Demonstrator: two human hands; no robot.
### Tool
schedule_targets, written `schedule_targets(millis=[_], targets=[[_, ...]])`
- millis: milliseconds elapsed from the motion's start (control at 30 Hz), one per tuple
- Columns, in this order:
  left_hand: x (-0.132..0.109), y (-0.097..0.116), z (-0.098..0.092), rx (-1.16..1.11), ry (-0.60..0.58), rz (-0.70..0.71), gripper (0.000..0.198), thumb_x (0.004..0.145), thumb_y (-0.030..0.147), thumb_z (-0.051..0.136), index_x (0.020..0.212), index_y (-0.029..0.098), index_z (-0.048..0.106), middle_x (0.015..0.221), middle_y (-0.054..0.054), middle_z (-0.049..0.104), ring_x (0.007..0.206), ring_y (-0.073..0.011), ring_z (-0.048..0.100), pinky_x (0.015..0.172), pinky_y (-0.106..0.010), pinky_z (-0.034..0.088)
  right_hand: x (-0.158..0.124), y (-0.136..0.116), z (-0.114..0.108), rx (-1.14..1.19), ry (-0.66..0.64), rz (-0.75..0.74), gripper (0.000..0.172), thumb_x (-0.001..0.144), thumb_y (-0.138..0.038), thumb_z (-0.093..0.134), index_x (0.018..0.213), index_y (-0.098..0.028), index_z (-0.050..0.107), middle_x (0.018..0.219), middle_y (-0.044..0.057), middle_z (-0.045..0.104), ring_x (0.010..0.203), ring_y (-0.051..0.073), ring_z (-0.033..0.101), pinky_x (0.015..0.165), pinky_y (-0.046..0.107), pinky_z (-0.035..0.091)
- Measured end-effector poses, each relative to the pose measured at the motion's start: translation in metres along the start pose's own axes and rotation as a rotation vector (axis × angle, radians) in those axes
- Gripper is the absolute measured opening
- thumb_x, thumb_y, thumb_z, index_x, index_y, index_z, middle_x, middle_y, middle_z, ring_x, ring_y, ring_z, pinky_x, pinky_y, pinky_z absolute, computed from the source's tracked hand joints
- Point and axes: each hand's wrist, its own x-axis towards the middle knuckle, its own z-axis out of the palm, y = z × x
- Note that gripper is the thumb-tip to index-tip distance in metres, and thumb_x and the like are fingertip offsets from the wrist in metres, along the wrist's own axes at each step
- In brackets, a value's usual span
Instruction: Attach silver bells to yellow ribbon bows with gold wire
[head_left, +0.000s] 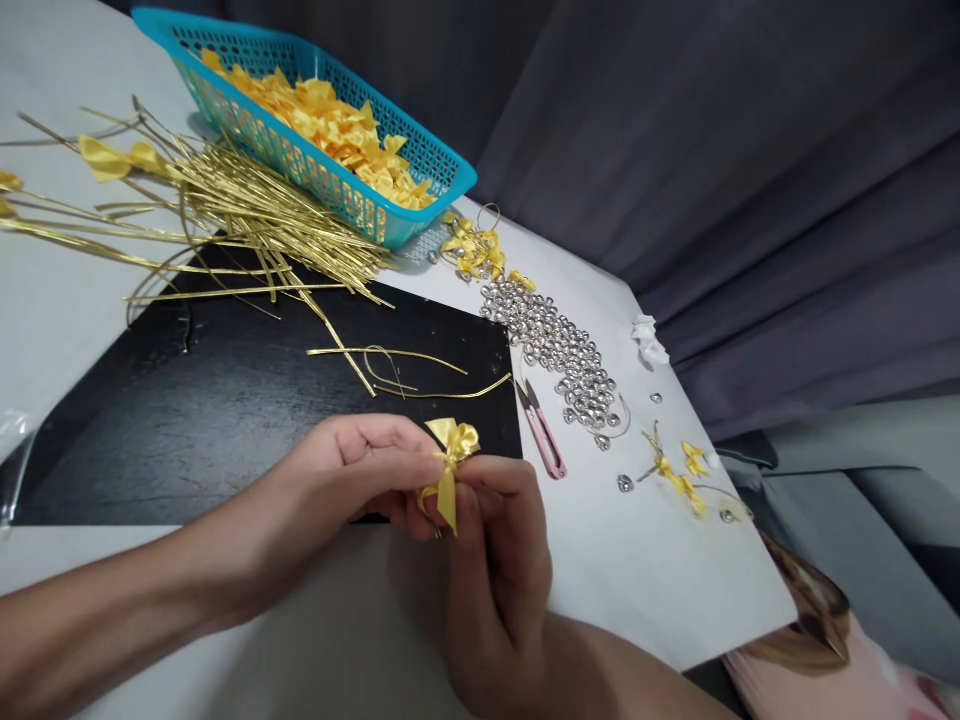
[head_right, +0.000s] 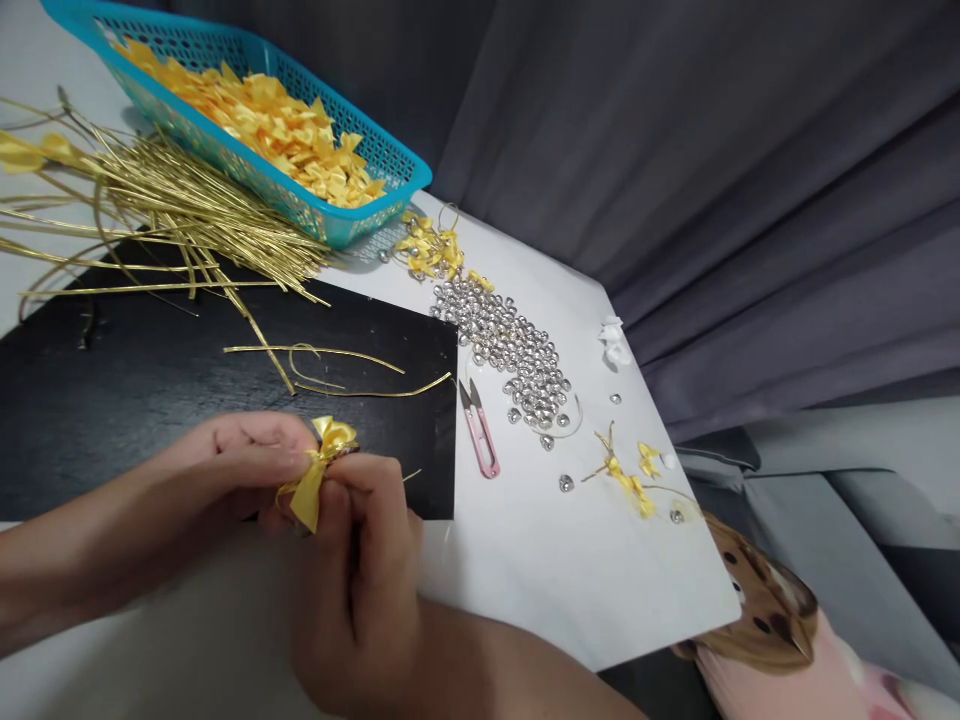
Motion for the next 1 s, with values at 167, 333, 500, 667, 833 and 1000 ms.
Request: schedule_targets(millis=[167,333,500,667,833,1000], targets=[[-0.0003,0.0001,0.0008,-0.018,-0.002,-0.015,0.017,0.072,0.023,0.066,0.055,0.021,0.069,0.054,0.004,0.060,0.051,-0.0070,0.051,0.048,-0.012,0.038,-0.0001,-0.0006,-0.0011,-0.011,-0.005,0.000,0.020,0.096,-0.013,0.032,0.099,-0.024,0.048,0.075,-0.001,0.057,0.062,0.010,0.052,0.057,0.022,0.042],[-0.0001,-0.0004,0.0008,-0.024,0.007,-0.020,0.016,0.072,0.024,0.066,0.056,0.021,0.069,0.054,0.004,0.059,0.052,-0.0071,0.050,0.048,-0.012,0.039,0.0001,-0.0023,-0.0049,-0.048,-0.016,0.017,0.020,0.095,-0.011,0.033,0.098,-0.024,0.049,0.078,-0.001,0.058,0.065,0.009,0.053,0.061,0.022,0.043],[-0.0003,0.0010,0.0015,-0.036,0.031,-0.039,0.015,0.070,0.023,0.068,0.056,0.021,0.068,0.056,0.004,0.061,0.053,-0.0069,0.051,0.050,-0.012,0.040,0.0024,-0.0020,-0.0061,-0.016,-0.049,-0.011,0.020,0.095,-0.011,0.032,0.098,-0.023,0.048,0.075,-0.001,0.056,0.061,0.008,0.051,0.058,0.022,0.042],[-0.0002,0.0016,0.0014,-0.055,0.022,-0.029,0.015,0.070,0.023,0.070,0.055,0.020,0.068,0.055,0.004,0.061,0.053,-0.0073,0.052,0.049,-0.012,0.041,0.0034,-0.0017,-0.0059,-0.006,-0.052,-0.024,0.021,0.096,-0.011,0.032,0.099,-0.024,0.048,0.075,-0.001,0.056,0.064,0.010,0.055,0.059,0.022,0.045],[0.0008,0.0014,0.0004,-0.070,0.011,-0.027,0.016,0.071,0.024,0.069,0.056,0.021,0.068,0.057,0.004,0.062,0.054,-0.0069,0.052,0.049,-0.011,0.041,0.0032,-0.0025,-0.0077,-0.018,-0.051,-0.028,0.020,0.095,-0.012,0.033,0.099,-0.024,0.048,0.074,-0.001,0.056,0.065,0.010,0.055,0.060,0.022,0.046],[0.0005,0.0010,-0.0011,-0.044,-0.008,-0.017,0.017,0.072,0.023,0.068,0.055,0.022,0.069,0.054,0.005,0.061,0.052,-0.0058,0.050,0.049,-0.010,0.040,0.0064,-0.0052,-0.0091,-0.032,-0.062,-0.063,0.021,0.094,-0.009,0.033,0.097,-0.022,0.049,0.072,-0.001,0.054,0.063,0.009,0.052,0.056,0.021,0.043]])
